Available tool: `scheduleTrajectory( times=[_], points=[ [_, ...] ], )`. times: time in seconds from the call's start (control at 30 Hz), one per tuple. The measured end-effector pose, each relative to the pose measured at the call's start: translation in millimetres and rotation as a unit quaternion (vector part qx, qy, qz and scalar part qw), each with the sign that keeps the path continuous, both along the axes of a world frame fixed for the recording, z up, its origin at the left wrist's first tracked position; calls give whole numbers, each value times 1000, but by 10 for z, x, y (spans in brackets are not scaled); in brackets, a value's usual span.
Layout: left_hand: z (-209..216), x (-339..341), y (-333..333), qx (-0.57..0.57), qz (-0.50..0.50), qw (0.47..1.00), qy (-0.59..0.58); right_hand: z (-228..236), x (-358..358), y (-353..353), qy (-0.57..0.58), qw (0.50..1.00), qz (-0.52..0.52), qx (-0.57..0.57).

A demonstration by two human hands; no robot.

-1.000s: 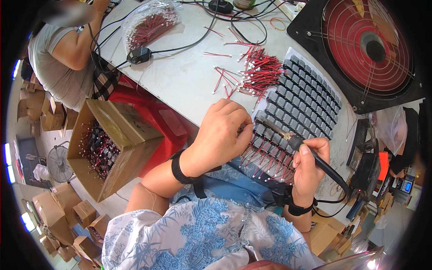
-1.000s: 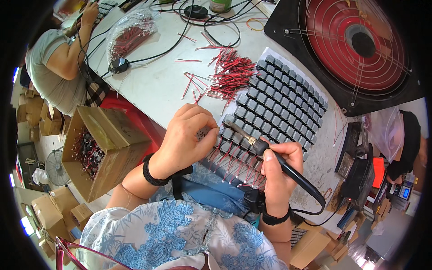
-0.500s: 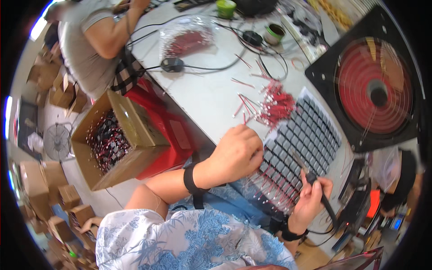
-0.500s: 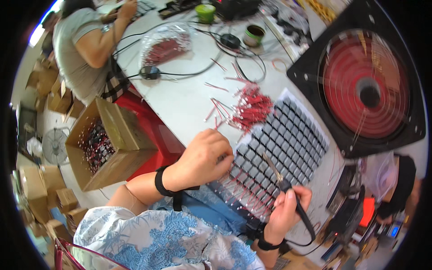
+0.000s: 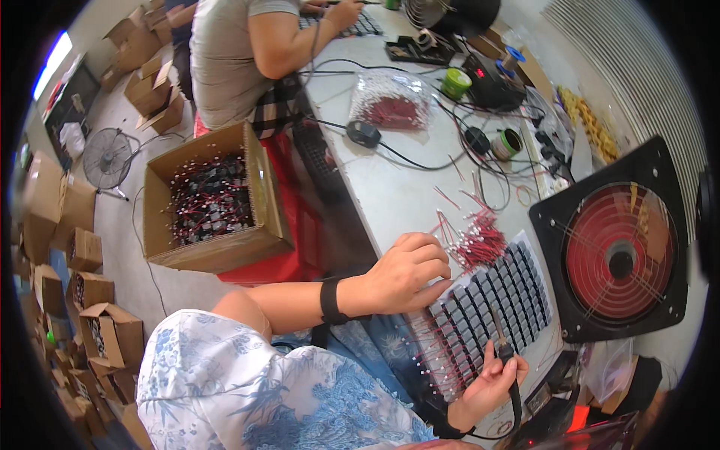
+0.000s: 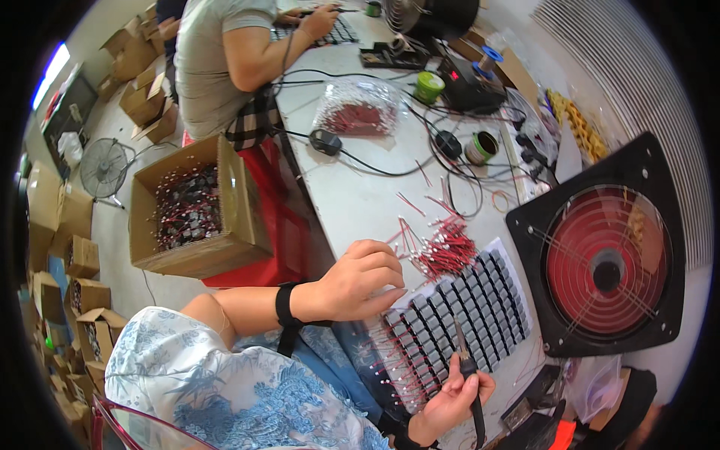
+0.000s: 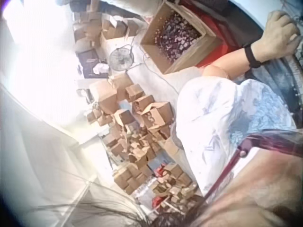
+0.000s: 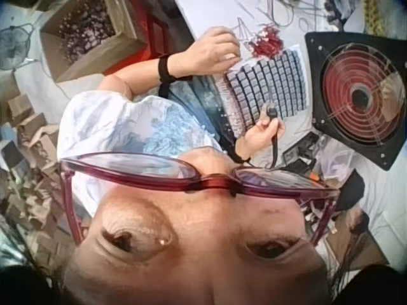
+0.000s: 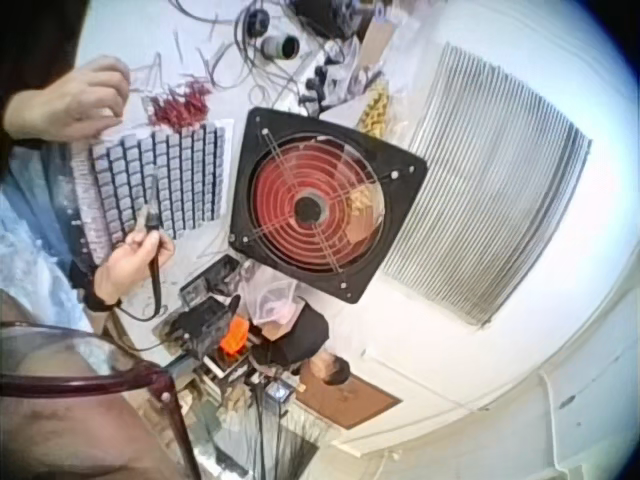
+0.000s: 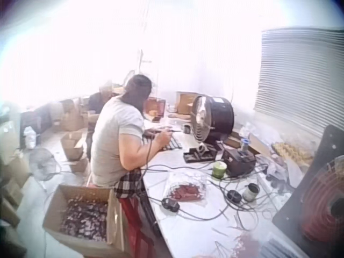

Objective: Soldering individual red wires onto an electronic grid or button assembly.

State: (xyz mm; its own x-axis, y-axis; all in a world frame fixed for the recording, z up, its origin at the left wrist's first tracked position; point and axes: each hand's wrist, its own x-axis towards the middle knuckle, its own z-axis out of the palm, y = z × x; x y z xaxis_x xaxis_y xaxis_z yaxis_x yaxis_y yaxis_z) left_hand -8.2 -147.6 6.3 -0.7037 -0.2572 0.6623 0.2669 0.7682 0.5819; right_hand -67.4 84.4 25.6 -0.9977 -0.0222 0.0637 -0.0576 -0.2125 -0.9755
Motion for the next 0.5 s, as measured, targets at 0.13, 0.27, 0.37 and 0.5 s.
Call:
scheduleTrajectory(
  times=[0.13,0.27,0.37,0.5],
  points=[
    [-98,-22,-210,-30,75,995,56,-27,-29,23,10,1000,8,4],
    [-201,-44,-282,3,118,991,61,-11,-9,25,1,1000,12,0],
    [-239,-45,-245,-45,119,989,71,4,12,19,-6,1000,1,-10],
    [-228,-40,-241,-42,124,989,76,-22,18,-5,16,1000,1,6]
  ],
)
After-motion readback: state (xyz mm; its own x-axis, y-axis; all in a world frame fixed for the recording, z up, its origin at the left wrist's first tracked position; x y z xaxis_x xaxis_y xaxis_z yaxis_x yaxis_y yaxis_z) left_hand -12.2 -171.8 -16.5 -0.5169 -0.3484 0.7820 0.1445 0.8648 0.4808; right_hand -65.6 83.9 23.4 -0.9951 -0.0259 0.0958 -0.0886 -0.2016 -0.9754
